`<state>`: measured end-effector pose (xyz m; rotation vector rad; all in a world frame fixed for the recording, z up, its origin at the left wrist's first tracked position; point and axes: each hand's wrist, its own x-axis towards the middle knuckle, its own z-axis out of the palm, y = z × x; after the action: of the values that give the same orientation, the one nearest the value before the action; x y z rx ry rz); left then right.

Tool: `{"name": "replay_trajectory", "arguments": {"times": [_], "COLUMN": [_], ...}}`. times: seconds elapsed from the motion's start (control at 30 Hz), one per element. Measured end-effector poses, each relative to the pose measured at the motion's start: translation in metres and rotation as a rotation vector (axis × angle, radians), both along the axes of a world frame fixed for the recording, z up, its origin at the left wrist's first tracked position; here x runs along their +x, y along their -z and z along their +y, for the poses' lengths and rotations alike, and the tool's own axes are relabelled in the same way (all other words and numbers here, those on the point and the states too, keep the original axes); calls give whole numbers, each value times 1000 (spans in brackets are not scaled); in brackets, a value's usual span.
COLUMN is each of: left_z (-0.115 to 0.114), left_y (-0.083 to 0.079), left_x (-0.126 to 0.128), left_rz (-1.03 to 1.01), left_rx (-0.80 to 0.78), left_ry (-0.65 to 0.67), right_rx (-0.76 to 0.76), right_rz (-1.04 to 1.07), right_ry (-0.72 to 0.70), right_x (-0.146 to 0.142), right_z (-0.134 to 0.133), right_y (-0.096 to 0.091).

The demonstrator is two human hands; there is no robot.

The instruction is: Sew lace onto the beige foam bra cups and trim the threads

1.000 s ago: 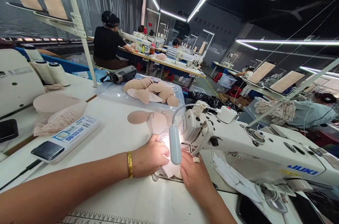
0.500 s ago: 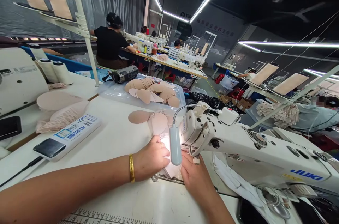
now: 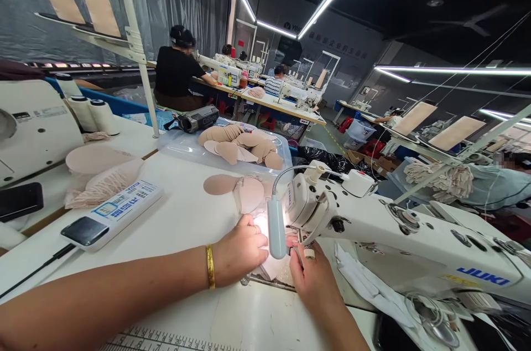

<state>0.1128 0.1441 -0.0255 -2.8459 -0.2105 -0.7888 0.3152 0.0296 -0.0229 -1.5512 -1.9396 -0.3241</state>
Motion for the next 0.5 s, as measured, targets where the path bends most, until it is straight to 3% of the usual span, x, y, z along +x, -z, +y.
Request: {"name": "replay_trajectory", "arguments": {"times": [0.37, 0.5], "left_z": [-5, -4], "left_y": [0, 0], "left_x": [-3, -2], "left_rz": [6, 43], "left_rx": [-32, -36], "left_ry": [-32, -38], "right_rx": [16, -73], "right_rz": [-21, -22], "right_ry": [-21, -23], "right_x": [4, 4], "right_z": [0, -4], "right_y": [4, 5]}}
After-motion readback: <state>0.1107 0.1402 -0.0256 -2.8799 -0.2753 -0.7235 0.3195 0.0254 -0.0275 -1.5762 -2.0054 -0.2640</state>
